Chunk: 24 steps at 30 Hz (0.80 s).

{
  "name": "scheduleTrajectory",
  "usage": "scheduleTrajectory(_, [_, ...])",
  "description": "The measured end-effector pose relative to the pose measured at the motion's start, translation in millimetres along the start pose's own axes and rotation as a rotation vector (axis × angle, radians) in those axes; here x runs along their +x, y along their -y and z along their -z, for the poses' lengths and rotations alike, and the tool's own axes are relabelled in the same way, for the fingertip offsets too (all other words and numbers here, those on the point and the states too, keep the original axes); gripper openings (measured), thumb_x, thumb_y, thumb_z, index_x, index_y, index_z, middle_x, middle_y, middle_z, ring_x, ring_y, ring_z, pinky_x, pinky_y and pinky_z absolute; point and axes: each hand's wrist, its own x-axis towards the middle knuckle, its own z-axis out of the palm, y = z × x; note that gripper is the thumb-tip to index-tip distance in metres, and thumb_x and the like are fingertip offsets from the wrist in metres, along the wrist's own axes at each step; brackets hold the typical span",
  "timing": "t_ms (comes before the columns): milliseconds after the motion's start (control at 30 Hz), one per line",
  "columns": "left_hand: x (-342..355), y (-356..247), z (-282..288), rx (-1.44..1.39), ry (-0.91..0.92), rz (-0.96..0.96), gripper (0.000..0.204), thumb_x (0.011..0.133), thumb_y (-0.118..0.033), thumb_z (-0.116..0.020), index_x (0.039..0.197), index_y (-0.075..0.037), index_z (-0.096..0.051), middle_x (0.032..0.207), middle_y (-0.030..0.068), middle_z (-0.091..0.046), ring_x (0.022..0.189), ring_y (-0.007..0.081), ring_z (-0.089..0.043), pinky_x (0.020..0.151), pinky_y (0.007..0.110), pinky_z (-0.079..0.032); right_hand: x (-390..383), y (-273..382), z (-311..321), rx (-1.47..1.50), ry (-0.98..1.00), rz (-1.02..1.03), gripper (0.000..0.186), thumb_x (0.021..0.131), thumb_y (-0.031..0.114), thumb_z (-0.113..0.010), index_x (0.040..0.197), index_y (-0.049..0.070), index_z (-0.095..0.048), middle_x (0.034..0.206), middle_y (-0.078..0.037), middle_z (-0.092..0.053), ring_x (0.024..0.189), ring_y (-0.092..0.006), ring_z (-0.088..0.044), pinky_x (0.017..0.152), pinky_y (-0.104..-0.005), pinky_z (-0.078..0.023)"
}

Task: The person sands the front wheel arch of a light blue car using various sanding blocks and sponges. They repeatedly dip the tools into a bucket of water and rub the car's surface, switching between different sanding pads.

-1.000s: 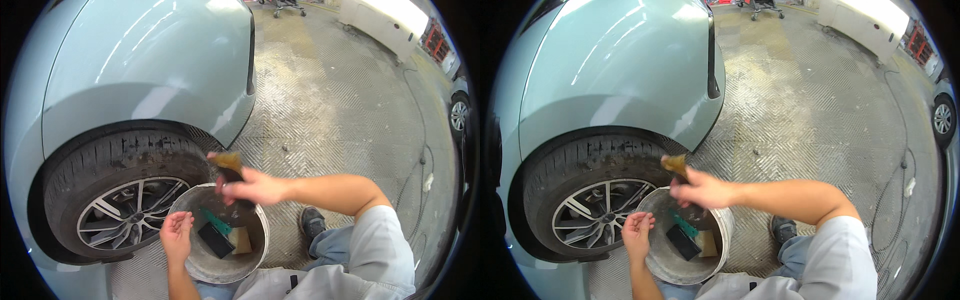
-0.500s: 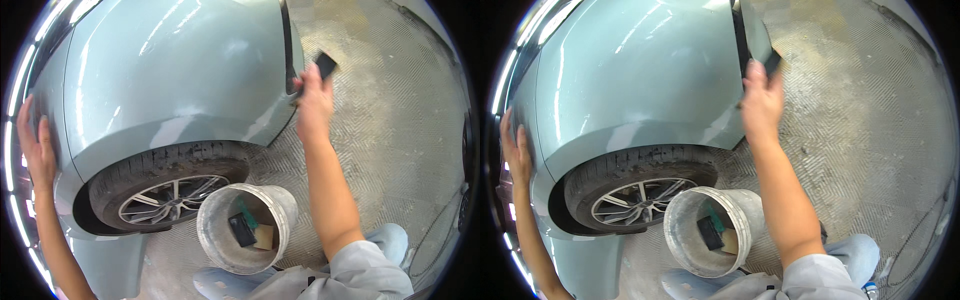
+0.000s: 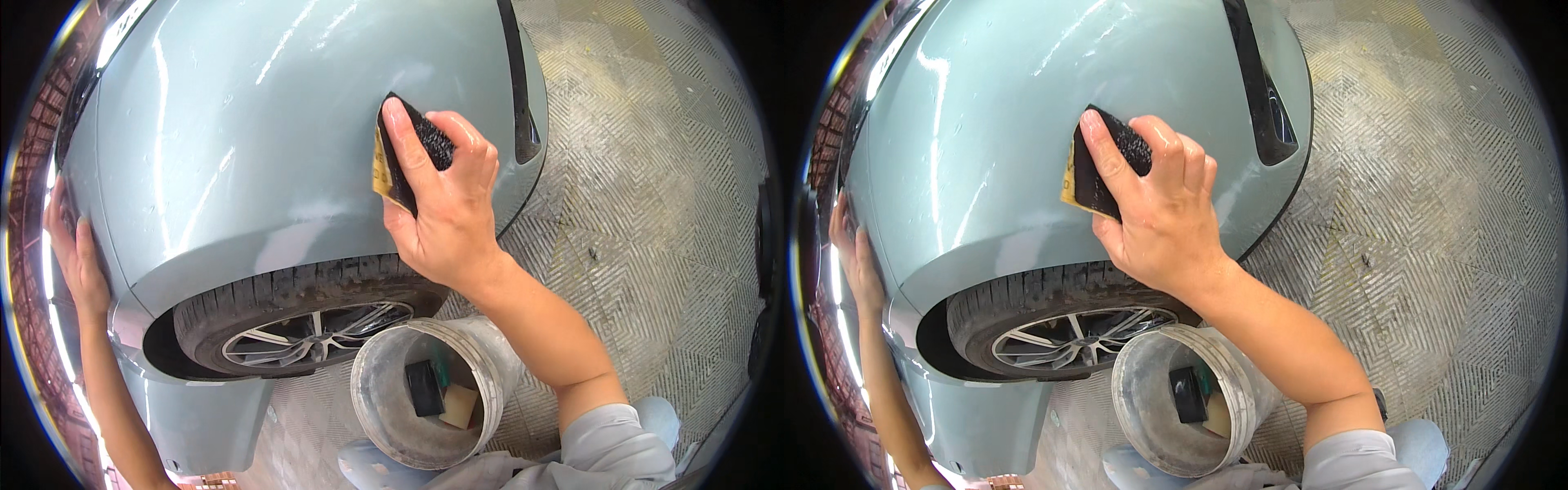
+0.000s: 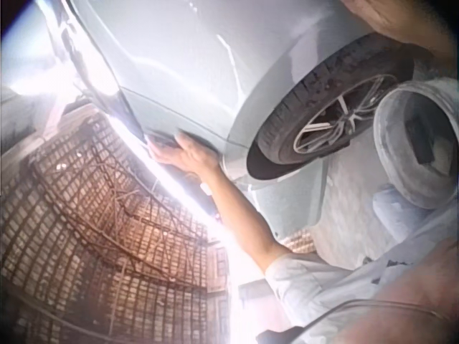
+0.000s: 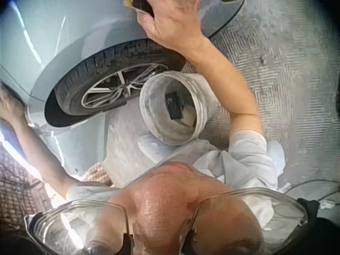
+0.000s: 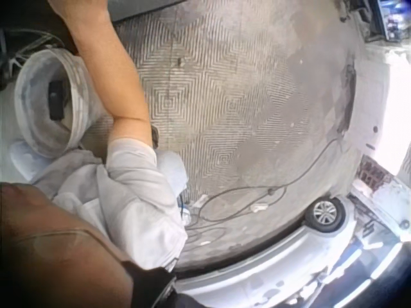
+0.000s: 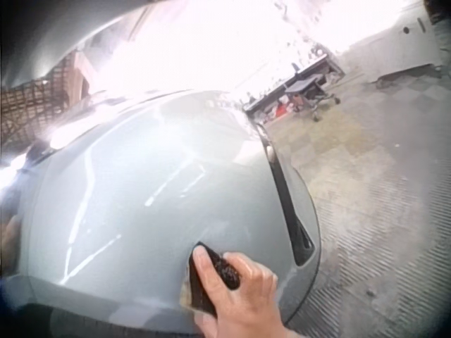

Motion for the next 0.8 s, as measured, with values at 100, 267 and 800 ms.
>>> scheduleTrajectory(100, [-1, 0, -1, 0.001, -0.016, 0.000, 0.058, 0.098, -0.043, -0.037, 0.148, -0.014, -0.032, 0.149, 0.0136, -0.035, 0.141, 0.0292, -0.030, 0.116, 0.045, -0.022, 5, -8, -6, -0.022, -0.019, 0.013, 0.082, 0.062, 0.018, -0.072, 0.141, 0.018, -0.049, 0.130, -0.011, -0.038, 0.109, -0.0299, -0.036, 0.090, -0.0404, -0.031])
scheduleTrajectory(267, [-1, 0, -1, 0.029, -0.023, -0.013, 0.060, 0.098, -0.047, -0.037, 0.148, -0.015, -0.032, 0.149, 0.0132, -0.035, 0.140, 0.0290, -0.031, 0.116, 0.046, -0.024, 3, 0, -10, -0.082, -0.022, -0.004, 0.079, 0.060, 0.020, -0.071, 0.137, 0.019, -0.053, 0.133, -0.004, -0.041, 0.106, -0.0268, -0.036, 0.088, -0.0369, -0.033])
scheduleTrajectory(800, [0, -1, -1, 0.017, -0.027, -0.012, 0.061, 0.097, -0.046, -0.037, 0.147, -0.012, -0.035, 0.149, 0.0136, -0.036, 0.140, 0.0288, -0.031, 0.117, 0.044, -0.022, 0, 3, -9, -0.012, -0.048, 0.049, 0.078, 0.057, 0.016, -0.069, 0.134, 0.018, -0.055, 0.129, 0.004, -0.044, 0.100, -0.0219, -0.038, 0.084, -0.0341, -0.033])
